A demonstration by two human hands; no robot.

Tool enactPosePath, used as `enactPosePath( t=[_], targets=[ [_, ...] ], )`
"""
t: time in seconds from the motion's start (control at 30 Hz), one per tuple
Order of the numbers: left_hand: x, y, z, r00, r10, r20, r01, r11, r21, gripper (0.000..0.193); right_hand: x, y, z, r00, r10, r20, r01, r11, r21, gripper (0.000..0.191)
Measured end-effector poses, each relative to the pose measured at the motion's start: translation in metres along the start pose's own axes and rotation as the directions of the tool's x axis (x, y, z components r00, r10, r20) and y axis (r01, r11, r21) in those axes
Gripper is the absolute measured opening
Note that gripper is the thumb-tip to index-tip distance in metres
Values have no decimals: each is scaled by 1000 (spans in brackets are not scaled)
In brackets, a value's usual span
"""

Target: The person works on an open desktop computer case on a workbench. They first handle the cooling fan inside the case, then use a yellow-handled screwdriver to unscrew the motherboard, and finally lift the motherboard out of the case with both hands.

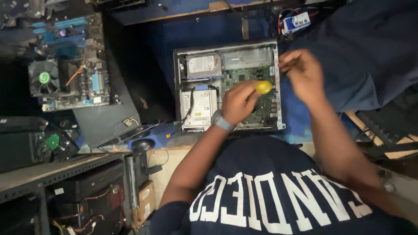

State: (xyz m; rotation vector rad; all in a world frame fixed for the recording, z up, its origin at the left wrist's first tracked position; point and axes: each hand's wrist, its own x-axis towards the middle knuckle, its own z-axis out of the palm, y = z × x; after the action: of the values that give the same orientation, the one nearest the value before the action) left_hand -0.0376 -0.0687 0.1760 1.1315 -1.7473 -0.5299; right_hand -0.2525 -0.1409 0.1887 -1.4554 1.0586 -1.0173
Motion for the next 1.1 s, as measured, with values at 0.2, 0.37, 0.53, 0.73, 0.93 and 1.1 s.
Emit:
enactPosePath(
  t=[0.2, 0.37, 0.53, 0.73, 0.93, 1.1],
  targets=[
    [-28, 14, -53, 965, -183, -189, 172, 982, -75, 12, -15, 82, 49, 822, -2, 569, 437, 642, -630, 110],
    [-60, 16, -64, 904, -302, -302, 276, 953, -126, 14, -14, 88, 71, 839, 141, 525, 360, 578, -732, 98],
    [-86, 17, -67, 858, -409, -311, 353, 909, -222, 19, -11, 85, 66, 831, 99, 548, 355, 664, -658, 95],
    [-94, 11, -63, 842, -407, -354, 358, 912, -198, 21, -16, 100, 65, 835, 73, 545, 370, 658, -656, 99],
    [-93, 11, -60, 828, -449, -336, 388, 891, -235, 19, -13, 119, 59, 814, 62, 578, 368, 714, -595, 103],
    [-73, 15, -45, 872, -376, -315, 307, 919, -247, 17, -7, 85, 44, 903, 5, 430, 151, 933, -327, 86]
  ],
)
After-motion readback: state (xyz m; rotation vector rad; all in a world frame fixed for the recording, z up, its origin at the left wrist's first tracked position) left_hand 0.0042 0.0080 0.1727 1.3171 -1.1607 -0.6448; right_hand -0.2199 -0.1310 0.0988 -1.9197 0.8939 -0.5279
